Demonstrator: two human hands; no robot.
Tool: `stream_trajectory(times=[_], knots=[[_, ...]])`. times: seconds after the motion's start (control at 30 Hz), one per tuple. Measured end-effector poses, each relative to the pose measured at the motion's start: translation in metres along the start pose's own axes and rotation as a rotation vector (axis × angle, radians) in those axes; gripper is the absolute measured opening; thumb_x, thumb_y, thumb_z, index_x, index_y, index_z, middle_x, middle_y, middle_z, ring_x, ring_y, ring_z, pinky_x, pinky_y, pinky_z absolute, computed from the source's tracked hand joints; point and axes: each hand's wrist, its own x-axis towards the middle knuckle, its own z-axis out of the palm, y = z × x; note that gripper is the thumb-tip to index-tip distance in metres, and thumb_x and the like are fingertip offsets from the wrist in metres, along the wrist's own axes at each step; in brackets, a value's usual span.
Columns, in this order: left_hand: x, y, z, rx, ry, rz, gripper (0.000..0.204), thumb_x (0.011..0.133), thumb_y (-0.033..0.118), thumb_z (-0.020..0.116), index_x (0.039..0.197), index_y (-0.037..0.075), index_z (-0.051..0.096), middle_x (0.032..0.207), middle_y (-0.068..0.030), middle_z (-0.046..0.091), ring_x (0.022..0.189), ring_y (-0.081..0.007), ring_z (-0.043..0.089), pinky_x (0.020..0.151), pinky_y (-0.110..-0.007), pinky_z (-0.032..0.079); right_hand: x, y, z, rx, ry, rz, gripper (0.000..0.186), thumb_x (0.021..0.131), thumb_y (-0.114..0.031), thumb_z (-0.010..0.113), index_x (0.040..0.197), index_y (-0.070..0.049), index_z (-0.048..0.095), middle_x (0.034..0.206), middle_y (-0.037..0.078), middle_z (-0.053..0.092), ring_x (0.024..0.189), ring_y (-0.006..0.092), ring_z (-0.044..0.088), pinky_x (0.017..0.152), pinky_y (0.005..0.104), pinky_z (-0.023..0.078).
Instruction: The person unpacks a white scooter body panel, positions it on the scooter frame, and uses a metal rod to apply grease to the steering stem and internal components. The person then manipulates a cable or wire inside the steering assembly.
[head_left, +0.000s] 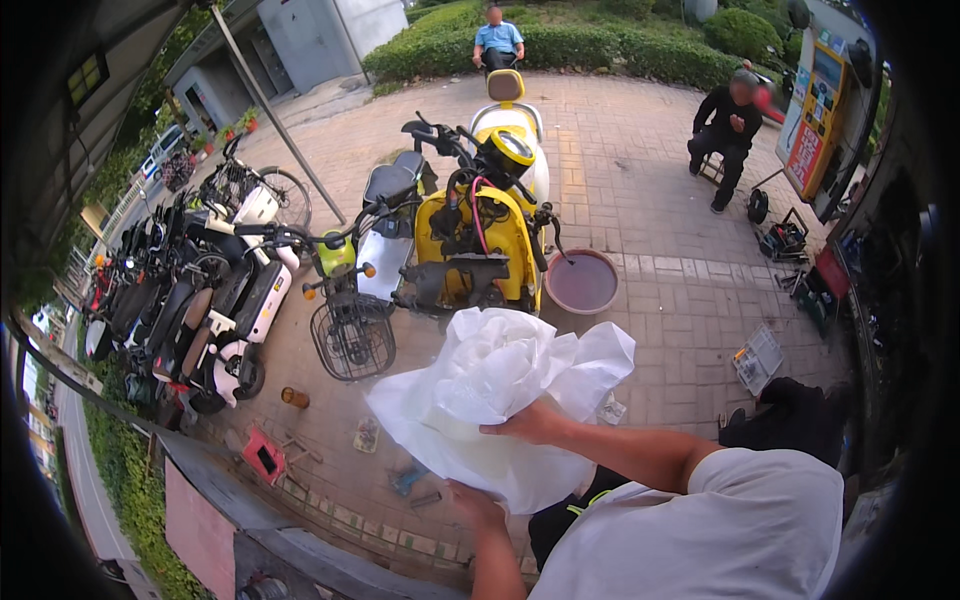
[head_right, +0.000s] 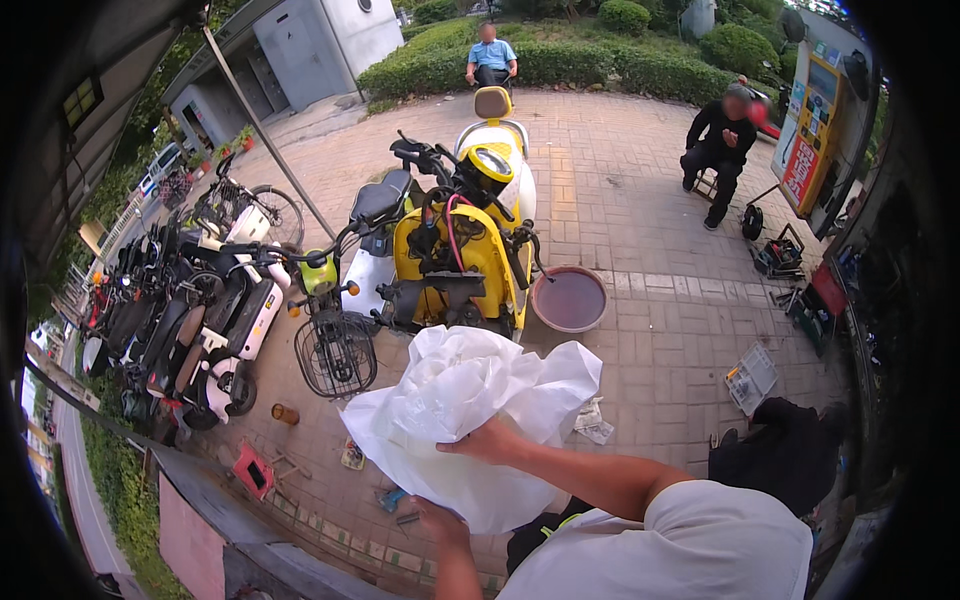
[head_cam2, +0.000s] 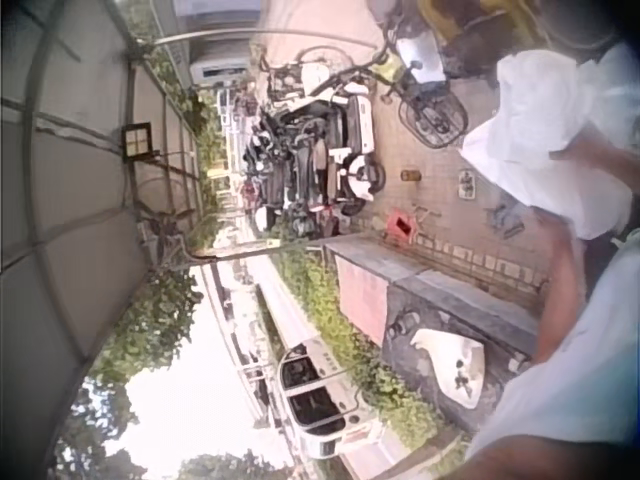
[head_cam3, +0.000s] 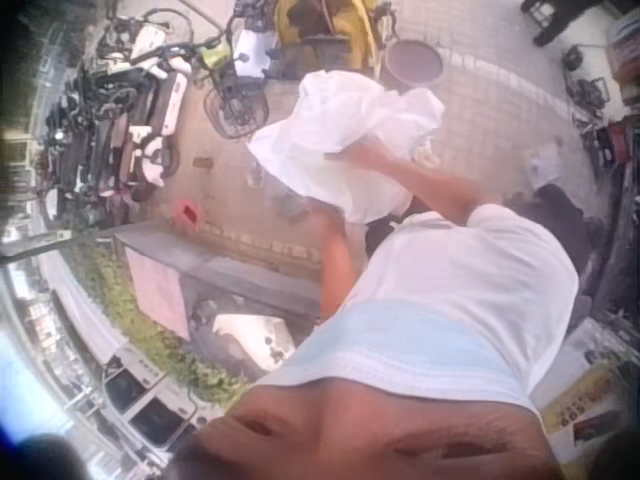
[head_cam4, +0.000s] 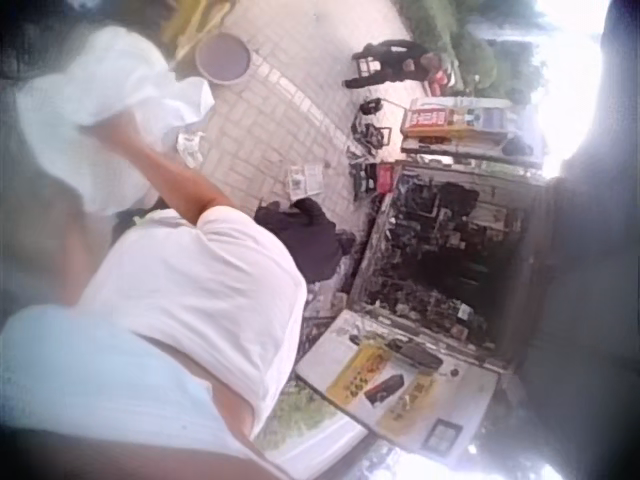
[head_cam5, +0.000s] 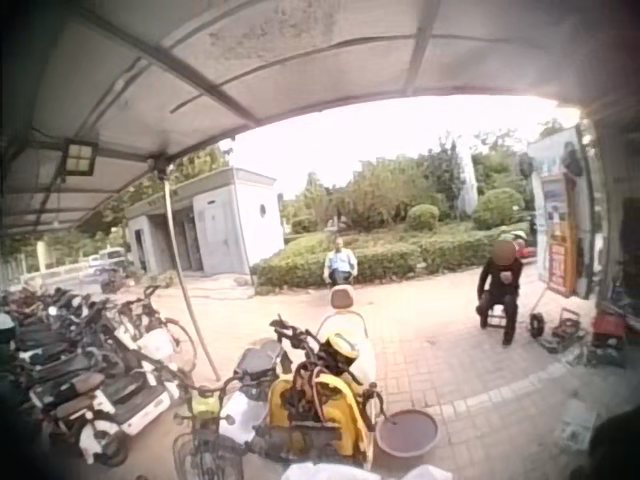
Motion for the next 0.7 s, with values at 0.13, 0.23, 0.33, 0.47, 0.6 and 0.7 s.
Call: stream_trajectory(times=[0.13,0.23,0.33,0.47,0.6,0.7], knots=[[-0.011,0.034,0.011,0.431,-0.113,0.295,0.064,0.096,0.031,0.058,0.142,-0.004,0.031,0.132,-0.0182,0.048,0.116,-0.0301,0.051,0.098,-0.043,0.042,-0.021,0.019,-0.022,-0.167,-0.001,-0.121,0.064,0.075,-0.014,0.081,0.131,-0.004,0.050,0.132,0.013,0.052,0.126,0.0311,0.046,0.109,0.0425,0.035],[-0.063,0.081,0.073,0.770,-0.548,0.984,0.097,0.075,0.033,0.084,0.148,0.003,0.028,0.147,-0.0204,0.034,0.134,-0.0296,0.033,0.106,-0.043,0.035,-0.046,0.013,-0.054,-0.167,-0.076,-0.078,0.072,0.075,-0.016,0.079,0.138,-0.006,0.045,0.139,0.016,0.046,0.133,0.0343,0.039,0.112,0.0419,0.030],[-0.096,0.080,0.129,1.136,-0.689,1.421,0.094,0.071,0.024,0.085,0.148,0.010,0.033,0.147,-0.0219,0.035,0.132,-0.0361,0.038,0.105,-0.046,0.037,-0.074,0.016,-0.079,-0.156,-0.024,-0.209,0.072,0.074,-0.011,0.078,0.138,-0.006,0.046,0.140,0.017,0.046,0.134,0.0350,0.038,0.114,0.0416,0.029],[-0.103,0.036,0.153,1.096,-0.778,1.520,0.068,0.075,0.004,0.075,0.138,0.014,0.052,0.140,-0.0223,0.046,0.119,-0.0416,0.051,0.099,-0.047,0.043,-0.121,0.014,-0.140,0.027,-0.123,0.125,0.063,0.075,-0.008,0.071,0.133,-0.001,0.050,0.134,0.017,0.053,0.127,0.0305,0.047,0.109,0.0380,0.035],[-0.140,0.012,0.164,1.010,-0.713,1.575,0.051,0.082,-0.004,0.065,0.131,0.006,0.057,0.123,-0.0186,0.058,0.106,-0.0318,0.059,0.090,-0.037,0.048,-0.159,-0.009,-0.172,0.003,-0.122,0.225,0.061,0.077,-0.014,0.071,0.131,0.002,0.050,0.126,0.021,0.057,0.119,0.0316,0.054,0.103,0.0377,0.041],[-0.153,-0.010,0.174,0.833,-0.594,1.235,0.034,0.085,-0.003,0.059,0.118,0.003,0.062,0.108,-0.0173,0.064,0.093,-0.0285,0.063,0.081,-0.036,0.050,-0.177,0.003,-0.187,-0.036,-0.085,0.254,0.068,0.074,-0.024,0.077,0.129,0.006,0.049,0.118,0.022,0.062,0.110,0.0320,0.059,0.096,0.0376,0.046]])
